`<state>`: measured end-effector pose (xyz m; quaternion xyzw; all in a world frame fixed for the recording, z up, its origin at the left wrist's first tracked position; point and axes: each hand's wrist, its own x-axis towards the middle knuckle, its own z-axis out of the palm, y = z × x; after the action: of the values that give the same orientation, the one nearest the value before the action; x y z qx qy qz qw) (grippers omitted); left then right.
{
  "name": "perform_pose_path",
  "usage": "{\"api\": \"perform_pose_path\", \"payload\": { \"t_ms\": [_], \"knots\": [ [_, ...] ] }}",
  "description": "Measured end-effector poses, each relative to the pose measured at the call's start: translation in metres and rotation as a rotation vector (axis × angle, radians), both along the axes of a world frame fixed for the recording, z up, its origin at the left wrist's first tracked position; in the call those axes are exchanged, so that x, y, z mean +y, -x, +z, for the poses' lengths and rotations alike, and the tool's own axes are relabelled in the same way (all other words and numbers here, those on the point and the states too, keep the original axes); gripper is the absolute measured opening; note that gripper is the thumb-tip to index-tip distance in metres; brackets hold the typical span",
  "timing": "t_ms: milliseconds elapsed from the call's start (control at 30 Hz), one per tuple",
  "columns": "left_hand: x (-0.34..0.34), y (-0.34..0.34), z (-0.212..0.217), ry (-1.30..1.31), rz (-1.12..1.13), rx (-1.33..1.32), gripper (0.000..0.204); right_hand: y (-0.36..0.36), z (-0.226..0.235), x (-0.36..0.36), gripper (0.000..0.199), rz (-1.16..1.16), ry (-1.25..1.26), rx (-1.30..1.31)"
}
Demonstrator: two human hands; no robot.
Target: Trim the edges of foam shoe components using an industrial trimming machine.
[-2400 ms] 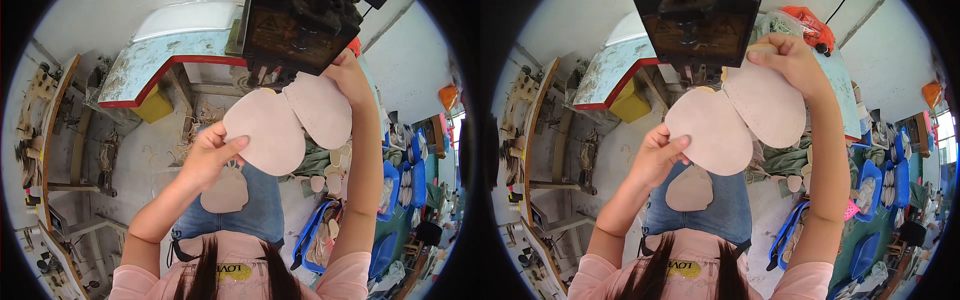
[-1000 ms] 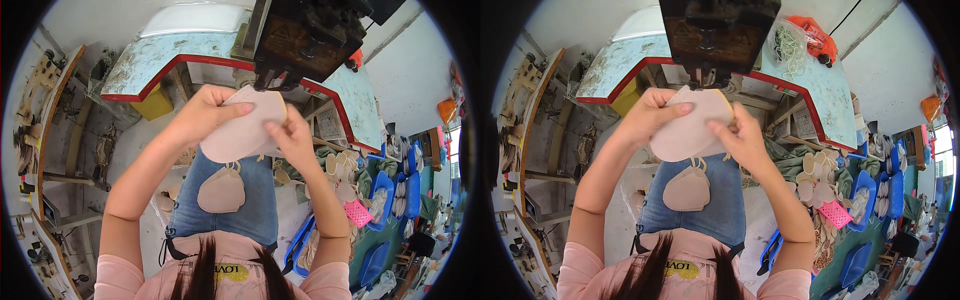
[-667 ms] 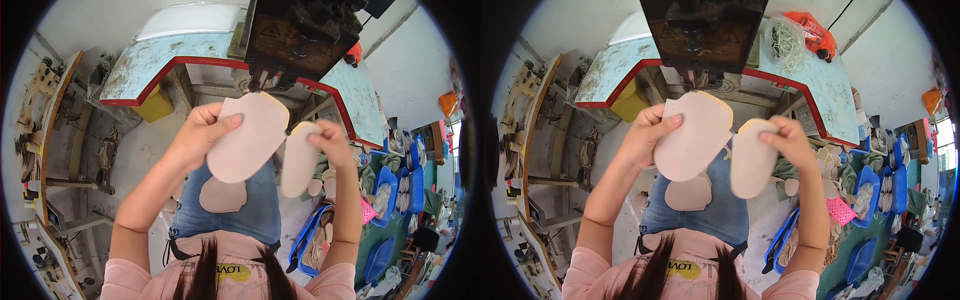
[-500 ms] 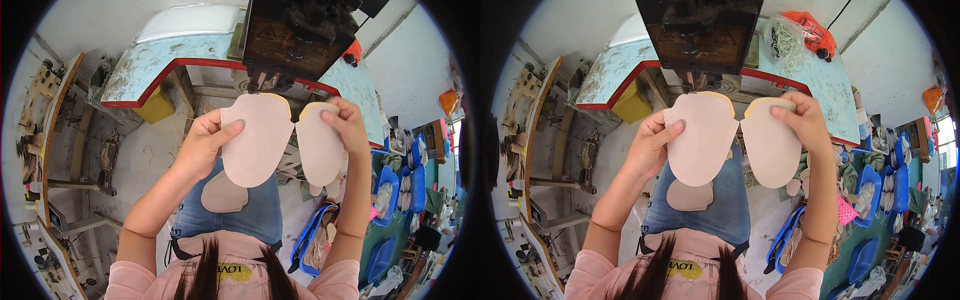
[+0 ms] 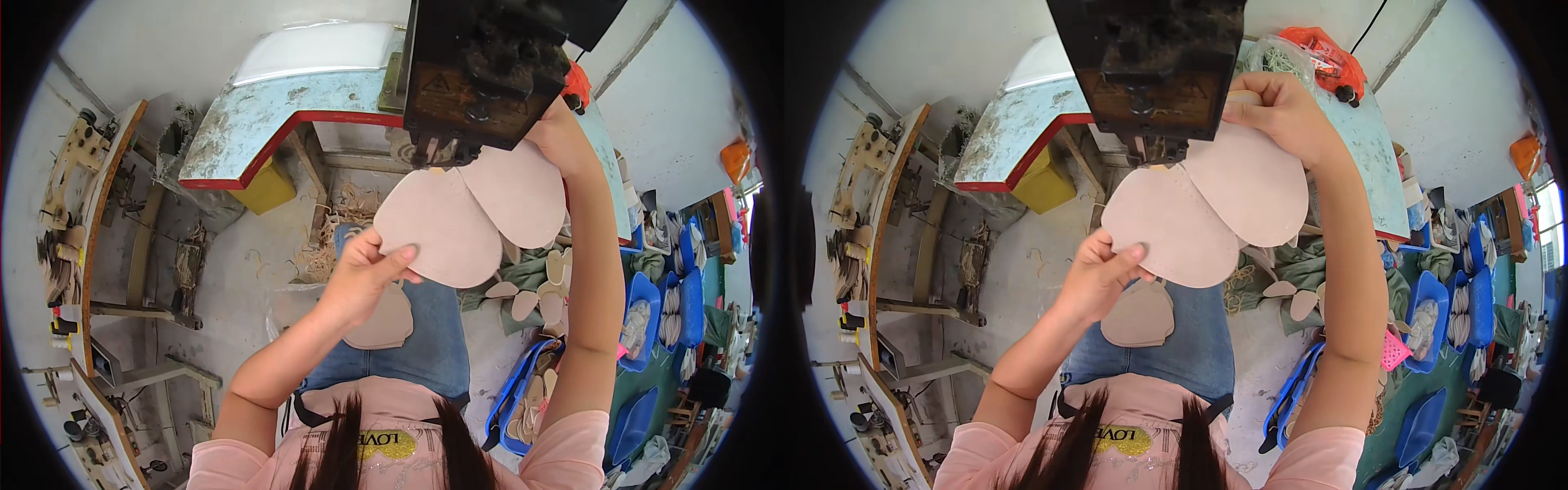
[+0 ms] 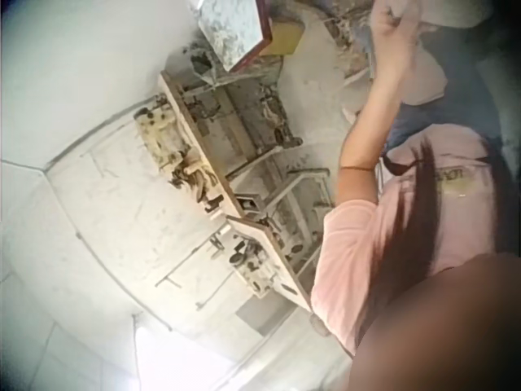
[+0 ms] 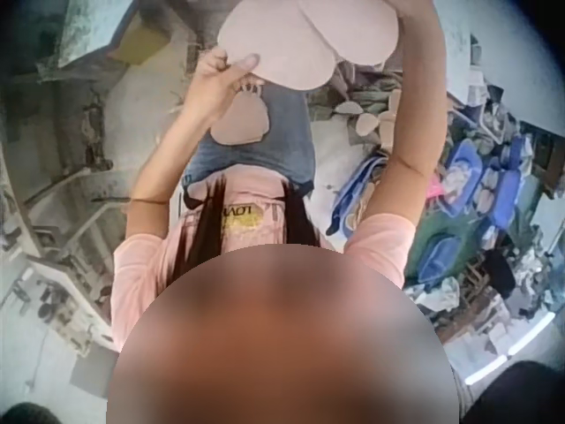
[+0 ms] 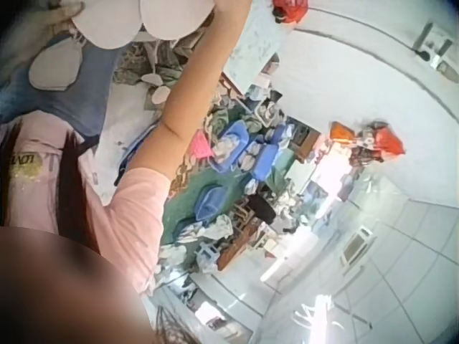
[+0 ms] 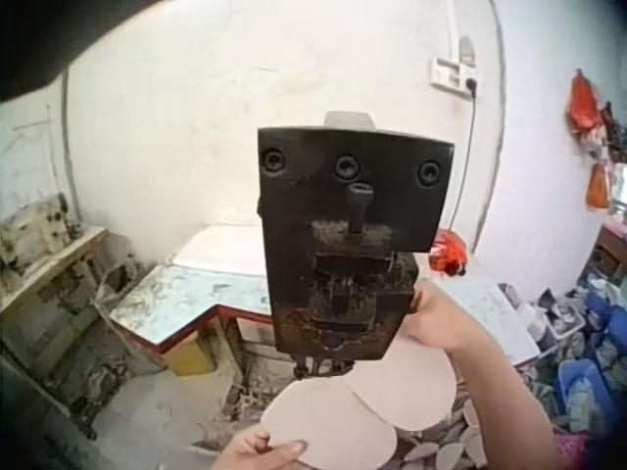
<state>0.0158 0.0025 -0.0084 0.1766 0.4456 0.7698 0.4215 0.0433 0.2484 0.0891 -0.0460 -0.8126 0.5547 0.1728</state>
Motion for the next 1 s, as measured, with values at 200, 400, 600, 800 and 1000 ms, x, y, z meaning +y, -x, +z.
{"api": "perform_pose_path", "payload": {
  "t_ms": [200,400,600,800,1000],
  "knots": [
    [-0.004,0.003,0.000,-0.075,-0.015,-0.134,0.021,0.012,0.002,0.005,0.005,0.010,-0.205,-0.027],
    [-0.020,0.054,0.003,0.108,0.228,0.239,0.020,0.005,-0.012,-0.017,0.006,0.041,0.002,-0.003],
    [-0.008,0.058,-0.035,0.255,0.182,0.500,0.027,-0.025,-0.020,-0.019,0.020,-0.068,0.041,-0.174],
    [-0.048,-0.005,-0.150,0.607,-0.176,1.568,0.027,-0.035,-0.044,-0.060,0.016,-0.279,-0.101,0.067],
    [0.001,0.048,-0.053,0.260,0.026,0.368,0.024,-0.040,-0.067,-0.084,0.019,-0.353,-0.020,0.153]
  ]
}}
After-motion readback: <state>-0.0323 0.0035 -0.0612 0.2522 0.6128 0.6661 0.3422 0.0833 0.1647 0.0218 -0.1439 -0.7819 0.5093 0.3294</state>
